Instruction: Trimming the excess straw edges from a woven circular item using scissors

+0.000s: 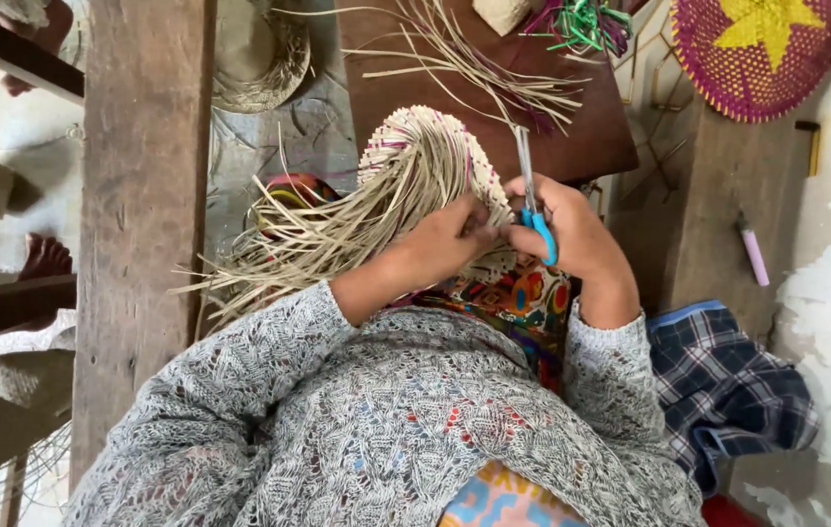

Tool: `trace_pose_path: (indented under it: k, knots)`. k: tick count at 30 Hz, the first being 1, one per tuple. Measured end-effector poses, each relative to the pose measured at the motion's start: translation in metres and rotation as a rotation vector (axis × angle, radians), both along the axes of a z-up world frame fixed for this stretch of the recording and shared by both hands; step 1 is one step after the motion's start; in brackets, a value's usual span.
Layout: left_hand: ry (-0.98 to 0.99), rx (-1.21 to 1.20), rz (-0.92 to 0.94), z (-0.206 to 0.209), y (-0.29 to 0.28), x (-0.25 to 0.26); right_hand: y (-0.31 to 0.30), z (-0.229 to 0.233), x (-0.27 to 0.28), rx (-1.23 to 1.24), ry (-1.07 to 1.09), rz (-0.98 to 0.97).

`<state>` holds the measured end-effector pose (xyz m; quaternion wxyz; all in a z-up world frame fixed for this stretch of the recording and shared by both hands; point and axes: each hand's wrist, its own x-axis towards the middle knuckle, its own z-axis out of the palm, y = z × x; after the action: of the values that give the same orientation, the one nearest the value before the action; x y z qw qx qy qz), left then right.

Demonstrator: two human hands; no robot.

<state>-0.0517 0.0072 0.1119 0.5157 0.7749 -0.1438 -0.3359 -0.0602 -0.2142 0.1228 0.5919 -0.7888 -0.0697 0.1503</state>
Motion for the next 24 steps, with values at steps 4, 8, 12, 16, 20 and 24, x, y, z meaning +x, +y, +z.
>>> trace_pose_path:
  k: [4, 8, 12, 16, 20, 24]
  knots:
    - [0.081, -0.167, 0.143, -0.02, 0.004, 0.005, -0.005, -0.018, -0.006, 0.045, 0.01, -0.052]
    - [0.175, -0.466, 0.348, -0.042, 0.002, 0.01, -0.003, -0.003, -0.022, 0.051, 0.028, -0.06]
    - [0.223, -0.531, 0.464, -0.056, -0.009, 0.01, -0.013, 0.007, -0.045, -0.054, 0.188, -0.061]
    - [0.438, -0.553, 0.495, -0.053, -0.009, 0.012, -0.015, -0.002, -0.062, -0.311, -0.027, 0.064]
    - [0.515, -0.53, 0.377, -0.059, -0.013, 0.011, -0.005, -0.014, -0.067, -0.12, 0.057, -0.253]
    - [0.506, -0.473, 0.297, -0.065, -0.01, 0.007, 0.011, -0.029, -0.064, -0.079, 0.015, -0.418]
